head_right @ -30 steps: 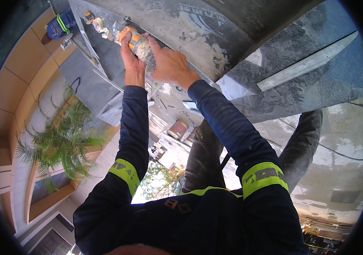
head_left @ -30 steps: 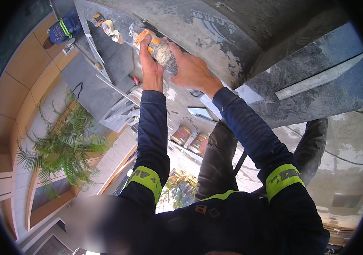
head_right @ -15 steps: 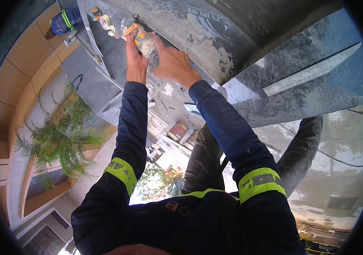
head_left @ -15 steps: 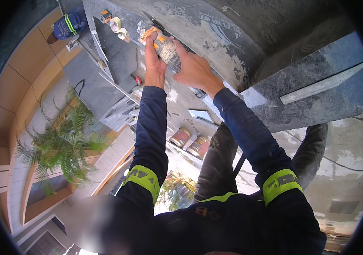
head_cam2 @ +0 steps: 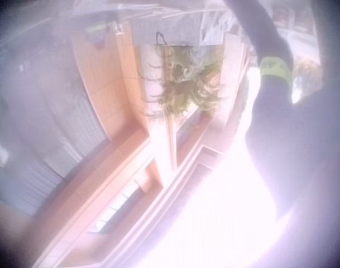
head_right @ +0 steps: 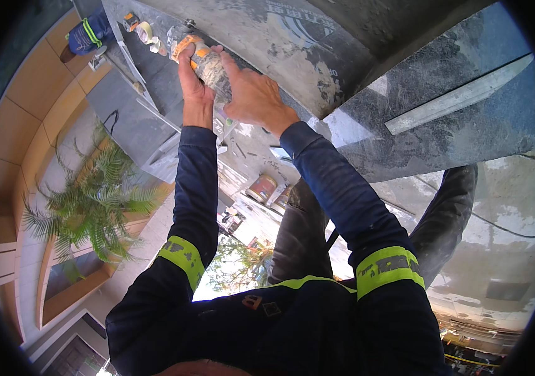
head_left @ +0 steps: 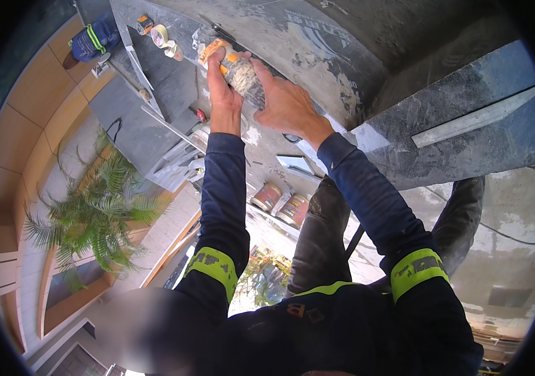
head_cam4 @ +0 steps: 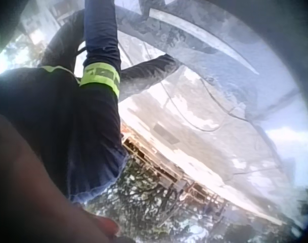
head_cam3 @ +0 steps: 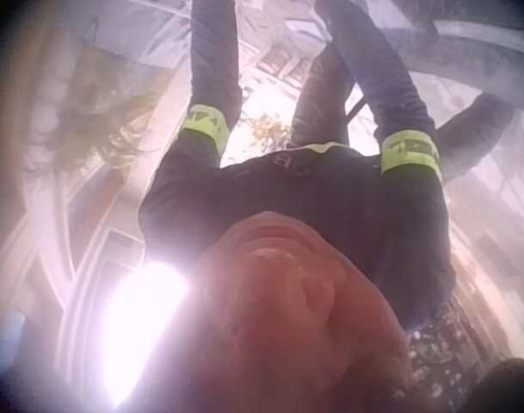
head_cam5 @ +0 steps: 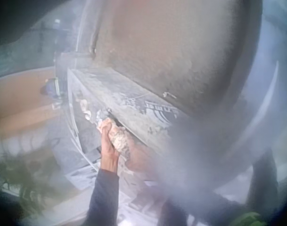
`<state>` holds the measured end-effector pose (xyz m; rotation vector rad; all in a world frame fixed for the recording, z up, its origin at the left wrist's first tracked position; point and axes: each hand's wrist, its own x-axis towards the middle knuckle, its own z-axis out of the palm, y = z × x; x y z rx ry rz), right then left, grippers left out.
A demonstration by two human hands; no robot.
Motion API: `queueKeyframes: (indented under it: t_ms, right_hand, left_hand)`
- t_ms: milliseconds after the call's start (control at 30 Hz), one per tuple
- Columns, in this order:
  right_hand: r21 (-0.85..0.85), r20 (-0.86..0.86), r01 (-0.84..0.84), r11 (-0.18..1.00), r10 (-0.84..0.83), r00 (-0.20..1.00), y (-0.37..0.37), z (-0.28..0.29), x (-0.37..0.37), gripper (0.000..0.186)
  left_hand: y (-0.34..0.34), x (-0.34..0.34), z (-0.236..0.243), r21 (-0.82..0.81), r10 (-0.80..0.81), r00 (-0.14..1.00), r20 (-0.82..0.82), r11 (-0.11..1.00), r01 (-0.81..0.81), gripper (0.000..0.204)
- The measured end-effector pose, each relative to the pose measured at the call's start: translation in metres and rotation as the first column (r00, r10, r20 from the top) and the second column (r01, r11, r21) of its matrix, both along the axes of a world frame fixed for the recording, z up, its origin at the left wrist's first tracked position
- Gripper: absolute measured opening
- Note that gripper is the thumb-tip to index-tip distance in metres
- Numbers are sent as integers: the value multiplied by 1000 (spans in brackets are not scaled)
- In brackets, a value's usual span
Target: The person uses an angle grinder to smooth the edge of a large stone slab. They hold the tool with both hands and move it along the slab's edge, generating dust. The person repositions the slab and continues grinding different sections of the edge.
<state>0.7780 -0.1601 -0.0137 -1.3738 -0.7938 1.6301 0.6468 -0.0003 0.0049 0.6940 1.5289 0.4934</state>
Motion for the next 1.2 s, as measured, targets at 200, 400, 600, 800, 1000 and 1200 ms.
queueKeyframes:
  t_ms: [200,400,600,800,1000,1200]
  right_hand:
    - [6,-7,8,1000,-8,1000,-4,-1,0,110]
    - [14,-10,-11,1000,11,1000,0,-2,2,110]
    - [11,-41,-40,999,41,998,5,-6,3,121]
    - [9,-51,-42,999,43,998,6,-8,2,119]
    - [6,-41,-47,999,48,998,5,-8,2,118]
    - [17,-40,-27,999,27,999,-2,-6,4,119]
  left_hand:
    - [-3,-2,-2,28,-24,1000,6,999,24,49]
    - [-2,-2,-4,36,-11,1000,-5,999,11,49]
    - [2,-4,-6,17,22,1000,-6,1000,-22,47]
    - [2,-5,-8,30,38,999,-17,999,-38,46]
    - [0,-4,-7,47,24,1000,3,999,-24,44]
    - [-5,-3,-6,51,42,999,-4,998,-42,42]
